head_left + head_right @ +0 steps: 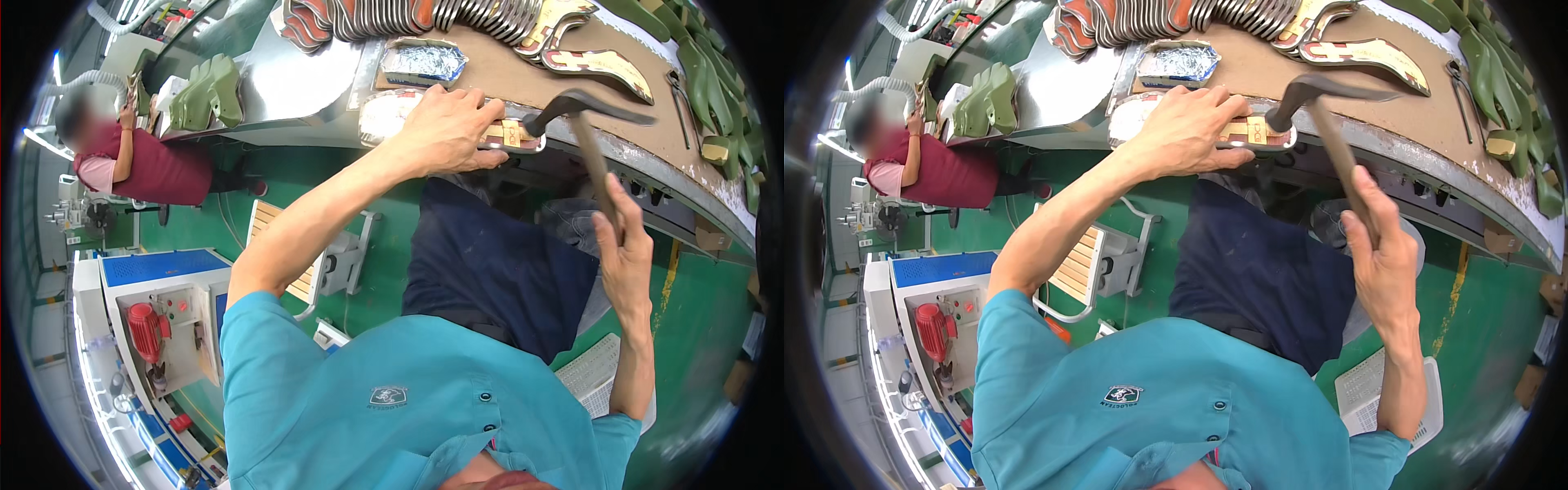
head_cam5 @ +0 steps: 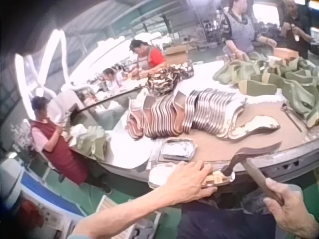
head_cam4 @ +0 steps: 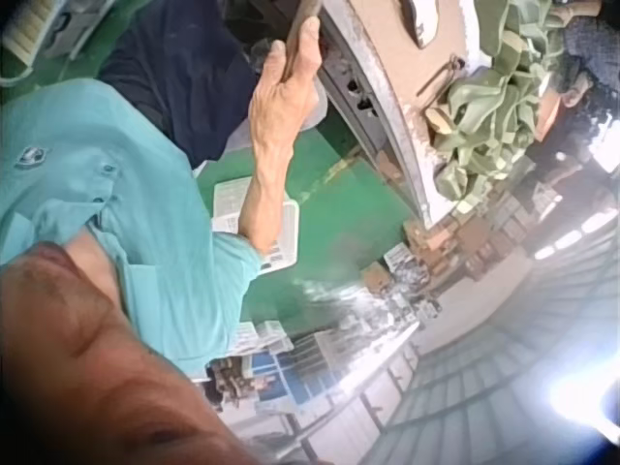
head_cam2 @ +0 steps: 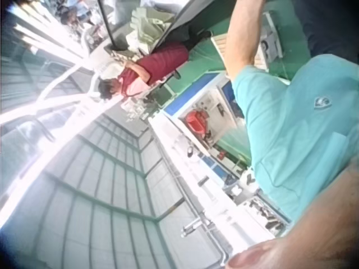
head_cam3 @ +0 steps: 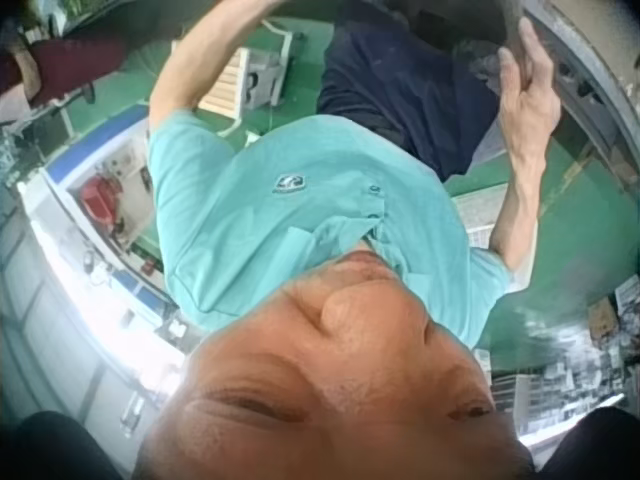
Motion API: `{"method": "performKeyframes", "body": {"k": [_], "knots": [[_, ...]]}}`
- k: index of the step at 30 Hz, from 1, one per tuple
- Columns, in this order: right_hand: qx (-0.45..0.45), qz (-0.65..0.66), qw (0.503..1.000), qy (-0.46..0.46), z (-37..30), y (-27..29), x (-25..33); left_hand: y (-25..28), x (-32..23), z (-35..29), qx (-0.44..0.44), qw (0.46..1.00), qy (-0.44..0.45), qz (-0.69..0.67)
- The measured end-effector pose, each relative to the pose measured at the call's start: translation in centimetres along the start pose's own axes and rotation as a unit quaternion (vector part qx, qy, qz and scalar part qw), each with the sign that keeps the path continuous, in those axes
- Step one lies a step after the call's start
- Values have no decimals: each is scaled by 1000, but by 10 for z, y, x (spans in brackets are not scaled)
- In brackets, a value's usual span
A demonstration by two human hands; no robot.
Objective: Attaching insoles to shoe lasts and securing them with a hammer on a workstation.
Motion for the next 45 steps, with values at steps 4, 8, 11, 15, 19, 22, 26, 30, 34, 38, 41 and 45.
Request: {"method": "performKeyframes", "body": {"k": [4, 8, 11, 15, 19, 22, 26, 30, 34, 38, 41, 45], "knots": [[-180, 291, 932, -119, -11, 20, 2, 1, -1, -3, 57, 997, 43, 15], [-57, 198, 951, -228, -10, -13, 9, 3, -1, -2, 45, 998, 34, -8], [-50, 292, 920, -254, -5, -12, 11, 2, 0, -2, 45, 998, 44, -6], [-183, 313, 905, -225, -5, -6, 8, 1, -4, 0, 35, 998, 43, -2], [-51, 303, 908, -284, -7, -21, 5, 1, -1, -3, 17, 999, 33, -27], [-115, 319, 901, -270, -1, -5, 8, 0, 1, -3, 48, 997, 58, 20], [-207, 275, 918, -195, -7, 1, 8, 1, -5, -3, 29, 998, 51, -2], [-38, 232, 949, -212, -5, -17, 1, -2, -2, -2, 48, 997, 54, 14], [-80, 241, 950, -181, -9, -5, -15, -3, -5, 1, 42, 997, 61, 30], [-18, 44, 999, -11, -7, -15, -4, -5, -9, 9, 54, 995, 59, 53], [-32, 18, 999, 1, 6, -13, -12, -4, -1, 6, 48, 993, 61, 84], [-58, -132, 986, -81, 19, 16, -49, -5, -8, 12, 134, 989, 57, 30]]}}
Point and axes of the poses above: each hand's wrist, its own z-axis towards the middle knuckle, its own y-axis out of the back of the hand, x = y × z, the point moved 4 cm from there along z, towards the middle knuckle, and after that the axes turned 13 degrees about y, right-handed, at the moved point
